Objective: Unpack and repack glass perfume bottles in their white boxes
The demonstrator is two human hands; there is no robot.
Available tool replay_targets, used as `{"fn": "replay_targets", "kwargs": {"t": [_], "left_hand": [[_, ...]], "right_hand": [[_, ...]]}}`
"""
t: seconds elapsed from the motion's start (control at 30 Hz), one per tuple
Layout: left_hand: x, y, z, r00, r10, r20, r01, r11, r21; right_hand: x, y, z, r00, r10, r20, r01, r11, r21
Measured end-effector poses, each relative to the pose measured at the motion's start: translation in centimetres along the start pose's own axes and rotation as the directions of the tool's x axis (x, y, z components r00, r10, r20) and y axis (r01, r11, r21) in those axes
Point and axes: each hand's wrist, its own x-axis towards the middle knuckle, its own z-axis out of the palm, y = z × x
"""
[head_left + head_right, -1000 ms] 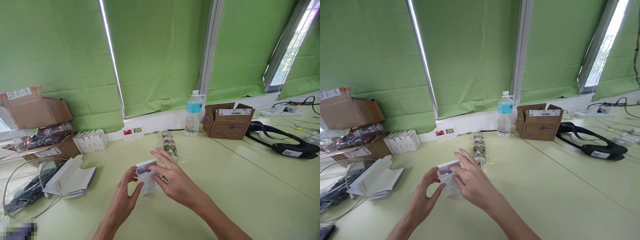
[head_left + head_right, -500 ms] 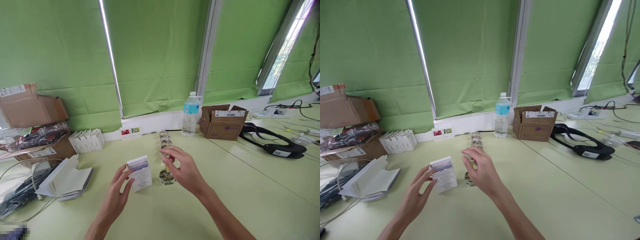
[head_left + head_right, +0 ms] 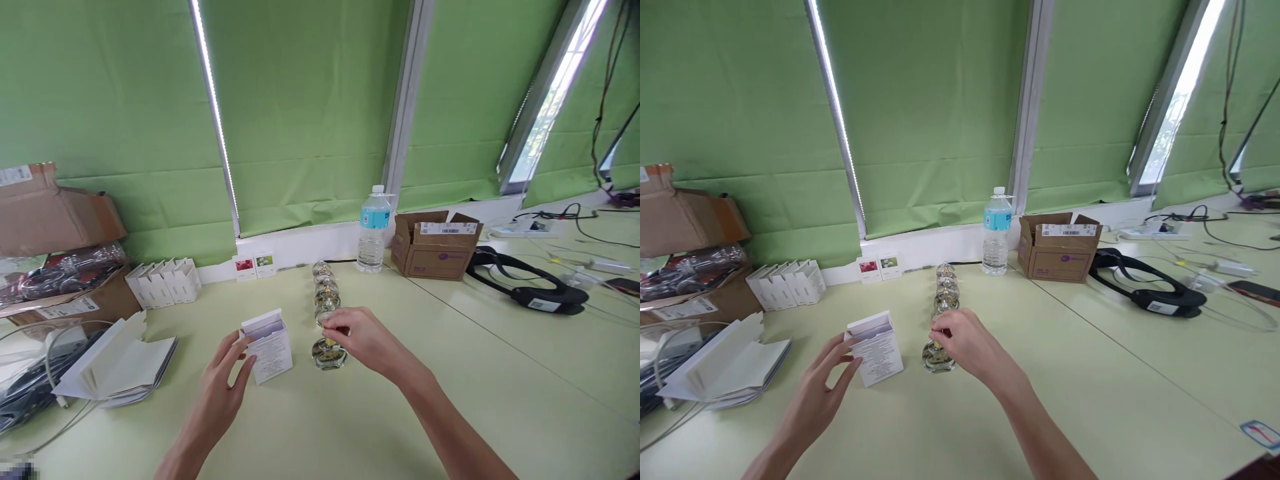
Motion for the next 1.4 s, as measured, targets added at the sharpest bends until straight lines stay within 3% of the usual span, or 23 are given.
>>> {"fn": "replay_targets", "kwargs": {"t": [0.2,0.67,0.77,0.87,1.07,1.4], "left_hand": [[-0.1,-0.2,0.1,1.000,-0.015,0.017,0.015,1.000,-0.006],[-0.2,-0.6,0.3,0.999,-0.027,0.042,0.027,1.000,-0.010],[-0.3,-0.6,0.2,0.998,-0.031,0.052,0.032,0.999,-0.011],[-0.2,-0.4,0.0,0.997,-0.037,0.063,0.039,0.999,-0.029],[-0.1,0.3,-0.2,0.999,-0.020,0.030,0.023,0.995,-0.101],[-0.8,0.3,0.8,0.999,0.031,-0.008,-0.032,0.993,-0.116]], "right_hand": [[-0.1,0.2,0.4,0.998,0.053,0.022,-0.052,0.996,-0.066],[0.1,-0.2,-0.4,0.987,0.136,0.086,-0.136,0.991,0.003],[-0.2,-0.2,-1.2,0.973,0.211,0.091,-0.213,0.977,0.015],[-0.6,0.5,-1.7,0.937,0.305,0.168,-0.303,0.952,-0.043],[-0.7,1.9,-0.5,0.925,0.250,0.288,-0.219,0.966,-0.135],[-0.1,2.6,0.4,0.914,0.275,0.299,-0.260,0.962,-0.088]]}}
